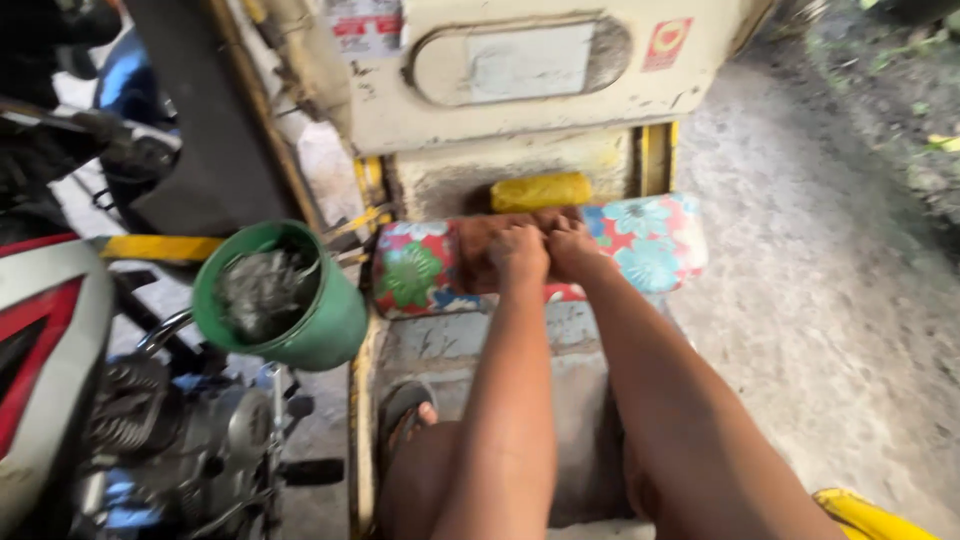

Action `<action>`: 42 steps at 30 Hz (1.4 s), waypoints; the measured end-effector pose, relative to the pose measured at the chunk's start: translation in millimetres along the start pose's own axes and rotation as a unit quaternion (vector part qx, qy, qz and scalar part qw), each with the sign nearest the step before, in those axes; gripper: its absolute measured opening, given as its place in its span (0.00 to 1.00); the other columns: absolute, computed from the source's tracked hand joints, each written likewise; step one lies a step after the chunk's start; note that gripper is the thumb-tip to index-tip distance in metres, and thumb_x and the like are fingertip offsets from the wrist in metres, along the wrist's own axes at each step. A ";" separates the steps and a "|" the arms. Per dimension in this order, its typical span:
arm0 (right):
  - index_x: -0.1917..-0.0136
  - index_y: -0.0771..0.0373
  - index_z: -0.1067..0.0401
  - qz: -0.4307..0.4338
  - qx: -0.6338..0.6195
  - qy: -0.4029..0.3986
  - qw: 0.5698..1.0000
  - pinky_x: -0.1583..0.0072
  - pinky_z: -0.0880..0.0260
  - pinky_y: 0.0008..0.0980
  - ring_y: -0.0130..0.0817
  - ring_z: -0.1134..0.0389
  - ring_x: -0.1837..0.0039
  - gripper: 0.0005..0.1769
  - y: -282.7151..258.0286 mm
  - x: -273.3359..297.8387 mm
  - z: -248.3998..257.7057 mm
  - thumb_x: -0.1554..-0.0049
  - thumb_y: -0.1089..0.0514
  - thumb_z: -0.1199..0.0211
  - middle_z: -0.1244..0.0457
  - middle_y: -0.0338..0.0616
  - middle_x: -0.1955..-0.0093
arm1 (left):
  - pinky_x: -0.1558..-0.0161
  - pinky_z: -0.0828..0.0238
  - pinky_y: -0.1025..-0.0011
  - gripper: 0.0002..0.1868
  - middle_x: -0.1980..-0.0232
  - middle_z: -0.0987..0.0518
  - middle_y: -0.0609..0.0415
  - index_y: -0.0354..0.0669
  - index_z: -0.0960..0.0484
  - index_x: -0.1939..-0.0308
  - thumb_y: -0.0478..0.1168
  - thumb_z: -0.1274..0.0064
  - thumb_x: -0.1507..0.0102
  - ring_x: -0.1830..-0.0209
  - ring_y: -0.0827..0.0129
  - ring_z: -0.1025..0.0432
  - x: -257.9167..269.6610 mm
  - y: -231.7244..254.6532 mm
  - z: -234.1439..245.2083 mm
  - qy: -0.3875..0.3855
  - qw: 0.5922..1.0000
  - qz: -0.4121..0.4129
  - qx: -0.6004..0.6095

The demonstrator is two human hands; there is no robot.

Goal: Cleaning the interior and exterior of a tricycle using a cloth.

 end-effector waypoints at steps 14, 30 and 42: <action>0.29 0.55 0.31 0.000 -0.188 -0.096 0.977 0.23 0.50 0.54 0.73 0.60 0.19 0.37 -192.5 -58.6 56.5 0.49 0.43 0.31 0.60 0.58 0.15 | 0.35 0.47 0.23 0.32 0.17 0.52 0.48 0.63 0.37 0.23 0.46 0.49 0.33 0.21 0.20 0.60 32.3 -173.3 54.6 -0.124 0.965 0.231 -0.017; 0.23 0.52 0.40 -0.041 -0.035 -0.104 0.993 0.28 0.46 0.64 0.65 0.51 0.22 0.57 90.6 79.3 50.8 0.59 0.32 0.26 0.43 0.54 0.24 | 0.31 0.55 0.23 0.35 0.15 0.54 0.62 0.70 0.34 0.27 0.42 0.41 0.37 0.18 0.27 0.66 -1.7 113.8 -49.4 -0.155 0.983 0.018 0.101; 0.25 0.44 0.36 -0.028 -0.021 -0.170 0.985 0.29 0.47 0.74 0.72 0.53 0.20 0.35 15.9 22.5 0.6 0.43 0.35 0.42 0.42 0.49 0.24 | 0.30 0.47 0.31 0.52 0.16 0.52 0.60 0.66 0.38 0.26 0.44 0.25 0.50 0.19 0.29 0.62 6.6 19.8 -52.2 -0.133 0.990 -0.028 0.043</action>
Point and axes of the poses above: each hand's wrist, its own x-axis away from the middle knuckle, its own z-axis out of the back of the hand, y = z × x, the point moved 9 cm from there along -x, towards the middle knuckle
